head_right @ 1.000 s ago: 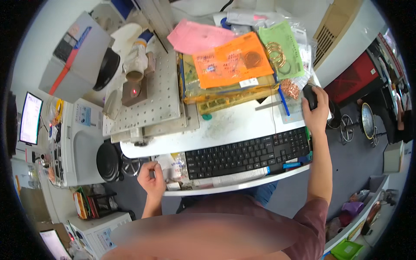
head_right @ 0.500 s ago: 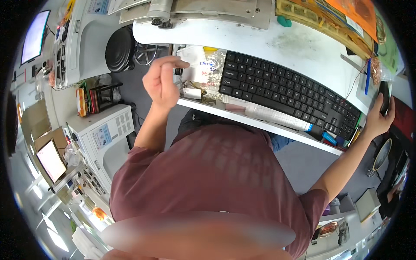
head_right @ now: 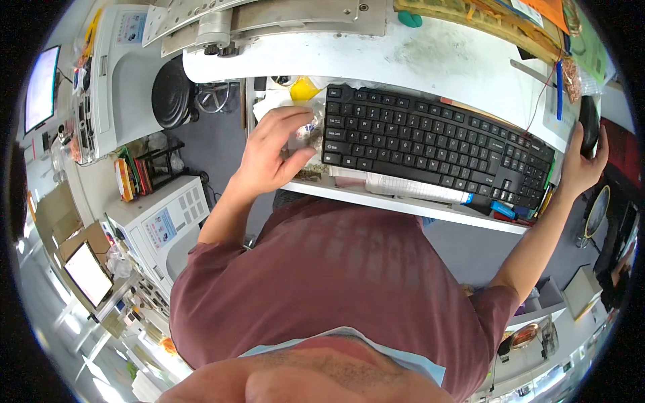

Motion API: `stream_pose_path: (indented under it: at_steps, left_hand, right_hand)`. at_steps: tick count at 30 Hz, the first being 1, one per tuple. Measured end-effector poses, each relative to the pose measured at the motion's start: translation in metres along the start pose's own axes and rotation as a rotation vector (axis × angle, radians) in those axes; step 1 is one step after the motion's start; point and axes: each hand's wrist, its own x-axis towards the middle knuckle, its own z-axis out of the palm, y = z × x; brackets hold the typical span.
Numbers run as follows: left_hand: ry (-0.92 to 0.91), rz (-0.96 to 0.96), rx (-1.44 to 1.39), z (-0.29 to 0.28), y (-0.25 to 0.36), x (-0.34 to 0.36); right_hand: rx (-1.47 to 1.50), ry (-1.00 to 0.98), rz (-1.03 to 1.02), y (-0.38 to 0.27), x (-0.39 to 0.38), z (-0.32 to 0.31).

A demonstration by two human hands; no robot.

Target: Engraving a gold ring using a laser marking machine while managing work orders on a computer.

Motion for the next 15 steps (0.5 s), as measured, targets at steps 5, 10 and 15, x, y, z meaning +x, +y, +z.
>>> stream_pose_path:
  at_steps: [5, 10, 15]
  left_hand:
    - [-0.011, 0.004, 0.014, 0.007, 0.008, 0.02]
    - [-0.006, 0.052, 0.067, 0.011, 0.007, 0.047]
    - [0.03, 0.15, 0.003, 0.017, 0.013, 0.066]
  right_hand:
    - [-0.359, -0.178, -0.193, 0.003, 0.021, -0.001]
    - [-0.415, -0.121, -0.234, 0.002, 0.033, 0.018]
    - [-0.29, 0.047, -0.253, -0.012, 0.031, -0.016]
